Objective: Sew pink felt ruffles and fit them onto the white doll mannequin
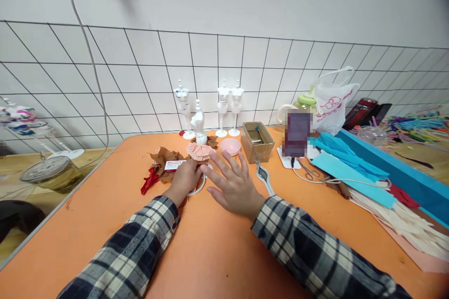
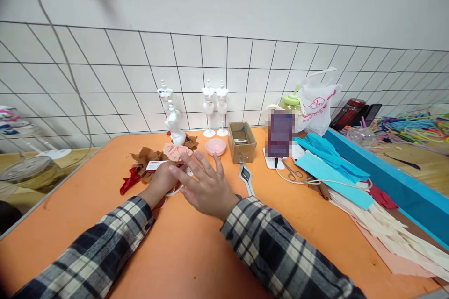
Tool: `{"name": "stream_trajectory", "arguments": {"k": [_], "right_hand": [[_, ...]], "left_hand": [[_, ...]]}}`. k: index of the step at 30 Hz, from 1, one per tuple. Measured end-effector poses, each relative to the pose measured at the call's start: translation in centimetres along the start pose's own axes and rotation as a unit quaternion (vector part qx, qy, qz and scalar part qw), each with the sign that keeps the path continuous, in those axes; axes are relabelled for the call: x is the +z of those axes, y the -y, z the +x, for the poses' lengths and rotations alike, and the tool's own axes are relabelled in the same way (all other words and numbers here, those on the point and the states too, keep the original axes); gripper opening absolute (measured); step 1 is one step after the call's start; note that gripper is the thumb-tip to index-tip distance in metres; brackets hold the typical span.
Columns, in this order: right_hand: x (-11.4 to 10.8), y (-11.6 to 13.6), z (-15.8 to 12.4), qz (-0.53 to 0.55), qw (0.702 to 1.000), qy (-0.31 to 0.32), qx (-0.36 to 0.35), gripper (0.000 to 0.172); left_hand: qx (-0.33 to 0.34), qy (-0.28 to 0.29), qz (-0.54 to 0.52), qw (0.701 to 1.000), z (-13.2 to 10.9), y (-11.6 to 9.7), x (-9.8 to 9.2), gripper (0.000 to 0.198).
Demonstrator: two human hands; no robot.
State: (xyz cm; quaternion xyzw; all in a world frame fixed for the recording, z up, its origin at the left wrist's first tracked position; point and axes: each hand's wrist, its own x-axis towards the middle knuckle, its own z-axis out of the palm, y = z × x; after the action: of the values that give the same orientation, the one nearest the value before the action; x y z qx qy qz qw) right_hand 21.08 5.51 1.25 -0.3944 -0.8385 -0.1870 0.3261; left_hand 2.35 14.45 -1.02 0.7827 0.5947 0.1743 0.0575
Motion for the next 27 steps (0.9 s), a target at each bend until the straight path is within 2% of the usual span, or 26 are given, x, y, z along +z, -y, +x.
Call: {"name": "stream_trajectory", "arguments": {"k": [2,5,9,12,15,19,23,27], "right_hand": [[-1.3,-0.1,-1.6,0.02,0.999,0.041,0.004,0.052],[-2.3,-1.1,-3.8,0.036,0.989,0.137,0.039,0.041],[-2.1,-2.9,-5.3,0.064,0.959,0.261,0.085,0.041],[-1.7,-3.6,-5.4,0.098,0.938,0.315,0.104,0.043],[-1.5,-3.8,-5.3,0.107,0.934,0.324,0.106,0.041],[-1.5,-4.0,-5.5,0.108,0.943,0.297,0.106,0.043],[-1.2,-4.2,-5.8,0.111,0.951,0.271,0.099,0.04],[-1.0,-4.4,-6.0,0.112,0.952,0.27,0.091,0.04]], "left_hand": [[-0.002,-0.001,-0.005,1.0,0.1,0.0,0.1,0.035],[-0.005,-0.005,-0.018,1.0,0.3,0.1,0.2,0.036],[-0.002,-0.003,-0.041,0.999,0.5,0.1,0.4,0.037],[-0.006,-0.002,-0.043,0.999,0.3,0.0,0.3,0.04],[-0.012,-0.014,-0.04,0.999,-0.1,0.0,-0.1,0.044],[-0.02,-0.054,-0.053,0.997,-1.2,0.6,-1.0,0.043],[-0.026,-0.032,-0.071,0.997,-2.3,1.5,-1.7,0.038],[0.001,-0.03,-0.082,0.996,-3.1,1.9,-2.6,0.04]]}}
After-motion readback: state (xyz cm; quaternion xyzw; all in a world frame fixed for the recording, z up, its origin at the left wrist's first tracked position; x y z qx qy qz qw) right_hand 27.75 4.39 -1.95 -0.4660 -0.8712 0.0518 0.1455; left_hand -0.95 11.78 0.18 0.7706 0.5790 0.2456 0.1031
